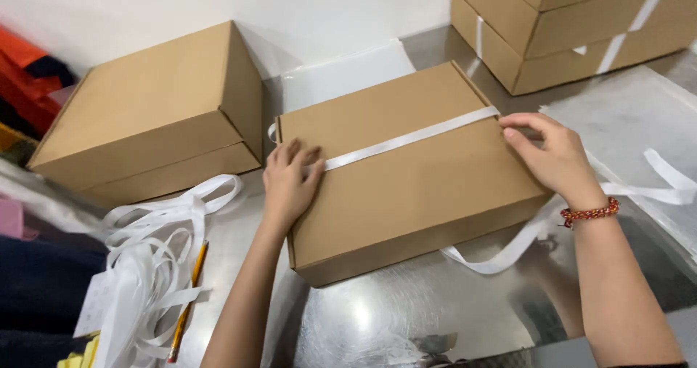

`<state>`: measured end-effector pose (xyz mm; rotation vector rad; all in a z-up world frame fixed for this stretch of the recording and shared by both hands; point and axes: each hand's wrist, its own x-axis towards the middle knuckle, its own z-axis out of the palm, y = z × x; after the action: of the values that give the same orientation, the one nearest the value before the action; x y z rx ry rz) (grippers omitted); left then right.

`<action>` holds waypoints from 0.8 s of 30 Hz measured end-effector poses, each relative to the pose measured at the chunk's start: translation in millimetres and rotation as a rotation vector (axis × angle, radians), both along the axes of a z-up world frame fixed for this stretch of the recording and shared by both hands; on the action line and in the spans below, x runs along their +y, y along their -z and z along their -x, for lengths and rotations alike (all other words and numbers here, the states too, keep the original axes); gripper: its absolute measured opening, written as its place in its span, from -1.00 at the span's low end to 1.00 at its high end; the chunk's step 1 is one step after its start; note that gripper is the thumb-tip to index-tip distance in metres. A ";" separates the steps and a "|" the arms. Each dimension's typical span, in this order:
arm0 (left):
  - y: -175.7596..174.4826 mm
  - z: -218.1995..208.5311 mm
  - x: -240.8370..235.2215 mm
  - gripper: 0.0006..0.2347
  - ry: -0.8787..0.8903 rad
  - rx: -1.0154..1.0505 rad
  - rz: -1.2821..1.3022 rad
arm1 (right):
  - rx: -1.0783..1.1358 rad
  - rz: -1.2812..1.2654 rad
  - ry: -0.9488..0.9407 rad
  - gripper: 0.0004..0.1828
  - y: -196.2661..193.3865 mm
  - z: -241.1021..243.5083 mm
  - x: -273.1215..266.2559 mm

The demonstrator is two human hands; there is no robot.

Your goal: Unpack a garment from a boxed set, remove it from a plastic bag, and hang it on a clothes rack.

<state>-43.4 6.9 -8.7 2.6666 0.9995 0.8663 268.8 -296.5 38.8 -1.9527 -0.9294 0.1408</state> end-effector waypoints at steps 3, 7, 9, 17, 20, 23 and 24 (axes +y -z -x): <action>10.9 12.2 1.9 -0.66 0.011 -0.034 0.093 | 0.071 -0.055 0.116 -0.62 44.5 -24.7 -28.2; 0.3 10.3 -6.7 -0.67 0.036 -0.074 0.223 | 0.584 -0.008 0.138 -0.26 53.0 -2.7 -60.6; -4.3 13.1 -10.8 -0.69 0.037 -0.218 0.370 | 0.755 -0.197 0.041 -0.34 63.9 3.7 -77.9; 7.3 33.2 -43.5 -0.56 0.204 -0.771 0.860 | 1.387 -0.755 -0.444 -0.50 58.2 77.5 -116.2; 25.3 32.2 -40.5 -0.40 0.278 -0.937 0.991 | 1.601 -0.691 -0.479 -0.31 48.9 94.2 -100.8; 28.8 32.0 -38.1 -0.38 0.284 -0.998 1.064 | 1.690 -0.666 -0.208 -0.22 50.4 85.8 -92.9; 27.5 31.9 -38.2 -0.32 0.270 -1.020 1.108 | 1.834 -0.782 -0.250 -0.21 52.7 78.6 -91.9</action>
<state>-75.3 -31.3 -36.2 1.1367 0.5344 0.9885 190.2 -388.4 -13.9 -0.4058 0.1180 1.2206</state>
